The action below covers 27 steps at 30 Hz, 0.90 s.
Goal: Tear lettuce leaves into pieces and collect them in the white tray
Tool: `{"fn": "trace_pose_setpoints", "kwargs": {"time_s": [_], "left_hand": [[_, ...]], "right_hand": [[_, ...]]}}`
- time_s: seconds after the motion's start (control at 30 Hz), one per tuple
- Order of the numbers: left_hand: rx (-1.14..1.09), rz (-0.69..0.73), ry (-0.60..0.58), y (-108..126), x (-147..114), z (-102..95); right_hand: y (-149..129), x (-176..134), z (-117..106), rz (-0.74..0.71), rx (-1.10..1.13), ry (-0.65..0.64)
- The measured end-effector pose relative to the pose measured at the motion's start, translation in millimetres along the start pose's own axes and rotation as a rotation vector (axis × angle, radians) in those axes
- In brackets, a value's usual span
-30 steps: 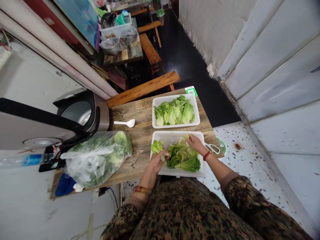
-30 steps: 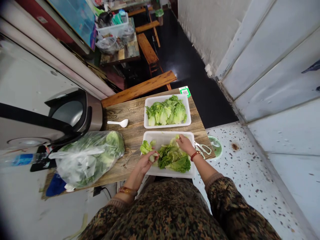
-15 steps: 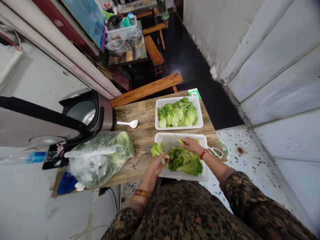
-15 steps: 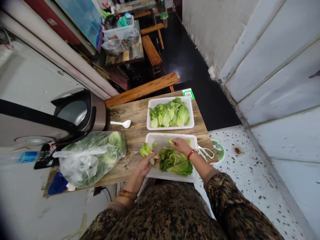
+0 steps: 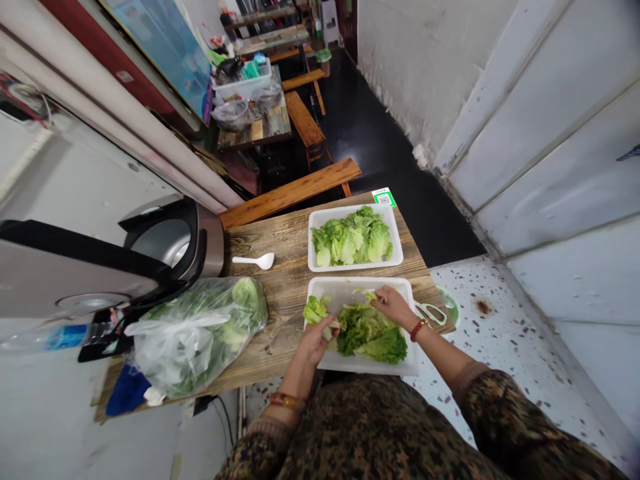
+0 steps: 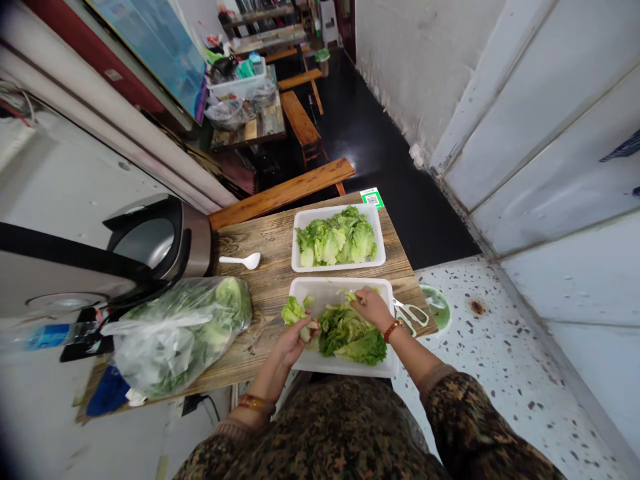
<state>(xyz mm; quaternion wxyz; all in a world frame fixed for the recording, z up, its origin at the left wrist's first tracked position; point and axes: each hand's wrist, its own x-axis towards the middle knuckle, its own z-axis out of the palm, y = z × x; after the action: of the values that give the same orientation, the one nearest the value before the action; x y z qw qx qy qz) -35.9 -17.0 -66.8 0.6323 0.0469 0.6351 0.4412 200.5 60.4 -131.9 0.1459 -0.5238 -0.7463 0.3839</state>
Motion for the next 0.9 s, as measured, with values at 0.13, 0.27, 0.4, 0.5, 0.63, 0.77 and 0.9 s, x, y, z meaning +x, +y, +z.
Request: {"fn": "trace_pose_setpoints", "kwargs": {"time_s": [0.13,0.27,0.4,0.5,0.63,0.77,0.9], "left_hand": [[0.052,0.023,-0.032,0,-2,11.3],[0.104,-0.015,-0.162,-6,-10,25.0],[0.099,-0.056,-0.228,-12,-17,34.2],[0.1,-0.026,-0.19,-11,-19,35.6],[0.109,0.001,-0.183,-7,-19,33.3],[0.086,0.005,-0.195,-11,-20,30.3],[0.14,-0.035,-0.222,-14,-20,22.7]], "right_hand": [[5,-8,16,0.041,0.14,0.012],[-23,-18,41,0.112,0.228,0.096],[-57,-22,55,0.059,0.315,0.158],[-67,-25,51,-0.025,0.376,0.13],[-68,-33,38,-0.129,0.274,0.037],[-76,-46,30,-0.186,-0.003,0.011],[-78,-47,27,-0.258,-0.113,-0.032]]}}
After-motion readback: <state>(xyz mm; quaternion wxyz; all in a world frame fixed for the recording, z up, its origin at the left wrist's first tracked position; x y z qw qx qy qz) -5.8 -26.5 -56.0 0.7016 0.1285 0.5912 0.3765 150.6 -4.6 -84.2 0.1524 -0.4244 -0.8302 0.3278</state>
